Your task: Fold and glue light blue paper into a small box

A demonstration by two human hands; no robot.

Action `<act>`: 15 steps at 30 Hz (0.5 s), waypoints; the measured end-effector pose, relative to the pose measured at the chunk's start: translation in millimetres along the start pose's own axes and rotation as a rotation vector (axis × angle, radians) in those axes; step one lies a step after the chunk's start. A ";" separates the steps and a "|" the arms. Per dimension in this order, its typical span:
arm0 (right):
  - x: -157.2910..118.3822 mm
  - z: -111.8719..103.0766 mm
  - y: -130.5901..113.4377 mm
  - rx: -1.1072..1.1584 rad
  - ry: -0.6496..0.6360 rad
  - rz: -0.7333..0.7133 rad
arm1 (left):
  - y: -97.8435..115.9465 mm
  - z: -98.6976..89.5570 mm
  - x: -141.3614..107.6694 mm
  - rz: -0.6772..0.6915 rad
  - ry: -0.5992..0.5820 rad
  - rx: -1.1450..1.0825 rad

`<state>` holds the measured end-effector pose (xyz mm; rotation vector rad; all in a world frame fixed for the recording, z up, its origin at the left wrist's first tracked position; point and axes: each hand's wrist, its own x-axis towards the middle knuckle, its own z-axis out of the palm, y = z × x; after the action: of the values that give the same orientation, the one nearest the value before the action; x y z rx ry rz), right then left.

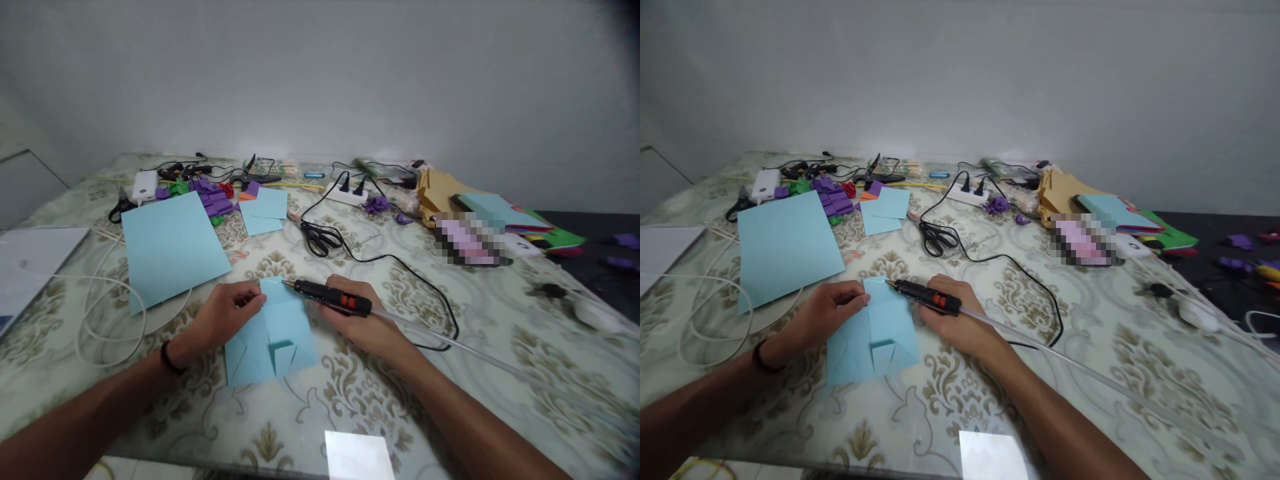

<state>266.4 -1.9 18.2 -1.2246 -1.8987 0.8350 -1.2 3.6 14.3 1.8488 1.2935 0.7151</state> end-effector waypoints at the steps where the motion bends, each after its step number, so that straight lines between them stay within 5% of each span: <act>1: 0.1 -0.1 0.2 0.004 0.001 0.002 | 0.0 -0.4 0.1 0.001 0.001 0.000; 15: 1.7 -2.6 2.5 0.030 0.001 0.041 | -6.6 -8.3 7.0 -0.005 0.063 -0.045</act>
<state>269.3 0.9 17.9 -1.2498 -1.8595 0.8814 -8.8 13.7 13.5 1.7993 1.3110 0.7995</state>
